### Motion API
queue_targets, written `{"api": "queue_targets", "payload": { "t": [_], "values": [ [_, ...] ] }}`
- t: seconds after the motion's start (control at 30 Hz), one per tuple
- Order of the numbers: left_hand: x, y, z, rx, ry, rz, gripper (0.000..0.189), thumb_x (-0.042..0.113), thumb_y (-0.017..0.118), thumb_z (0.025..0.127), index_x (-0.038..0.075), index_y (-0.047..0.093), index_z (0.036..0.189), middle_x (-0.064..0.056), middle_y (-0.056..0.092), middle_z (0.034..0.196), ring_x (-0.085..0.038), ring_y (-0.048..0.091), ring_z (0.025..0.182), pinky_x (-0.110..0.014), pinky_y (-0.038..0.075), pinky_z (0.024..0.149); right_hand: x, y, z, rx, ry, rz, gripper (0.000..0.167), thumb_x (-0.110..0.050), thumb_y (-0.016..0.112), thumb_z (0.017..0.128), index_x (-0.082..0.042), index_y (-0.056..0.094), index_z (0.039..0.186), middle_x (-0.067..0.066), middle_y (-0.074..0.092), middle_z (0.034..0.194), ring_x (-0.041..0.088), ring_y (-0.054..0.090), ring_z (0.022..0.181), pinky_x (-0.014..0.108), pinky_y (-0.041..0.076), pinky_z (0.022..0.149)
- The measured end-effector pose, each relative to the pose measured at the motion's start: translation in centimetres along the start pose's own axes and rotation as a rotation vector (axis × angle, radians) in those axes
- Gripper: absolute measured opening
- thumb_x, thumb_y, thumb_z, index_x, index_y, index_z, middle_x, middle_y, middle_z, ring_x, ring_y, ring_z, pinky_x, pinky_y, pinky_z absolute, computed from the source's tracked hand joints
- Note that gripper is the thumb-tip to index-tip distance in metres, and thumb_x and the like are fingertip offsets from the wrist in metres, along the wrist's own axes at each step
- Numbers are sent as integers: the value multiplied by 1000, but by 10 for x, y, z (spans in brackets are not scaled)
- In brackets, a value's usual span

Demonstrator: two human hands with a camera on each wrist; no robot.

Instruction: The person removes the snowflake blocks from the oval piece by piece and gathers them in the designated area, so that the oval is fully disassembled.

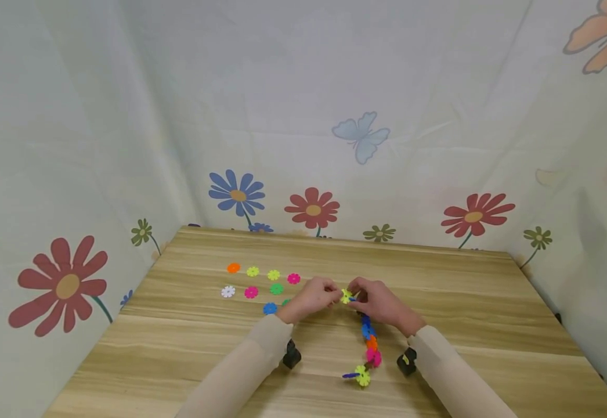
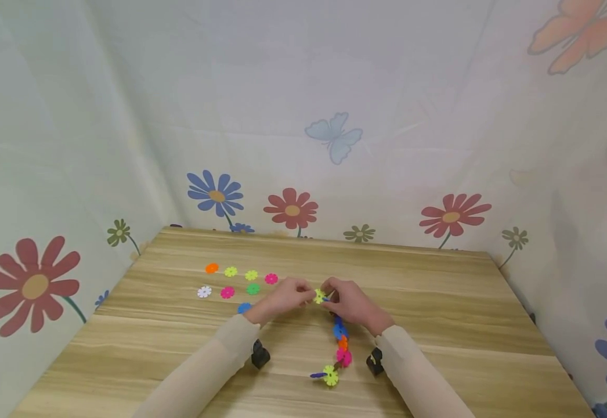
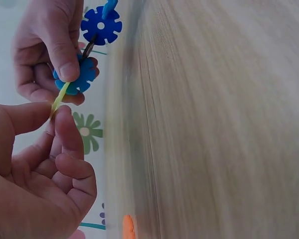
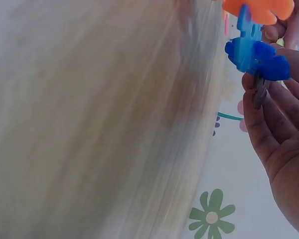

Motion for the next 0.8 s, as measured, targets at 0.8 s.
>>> {"api": "queue_targets", "payload": {
  "t": [0.8],
  "values": [
    [-10, -11, -6, 33, -71, -112, 17, 11, 59, 93, -2, 66, 86, -12, 66, 80, -15, 56, 67, -37, 51, 71, 4, 5, -5, -67, 43, 51, 21, -11, 73, 83, -13, 60, 99, -6, 62, 91, 11, 59, 83, 28, 50, 72]
  ]
}}
Point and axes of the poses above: each hand's wrist, its own z-axis towards the middle knuckle, its own y-axis out of the palm, x = y × z, the point moved 7 cm from there along z, towards the middle knuckle
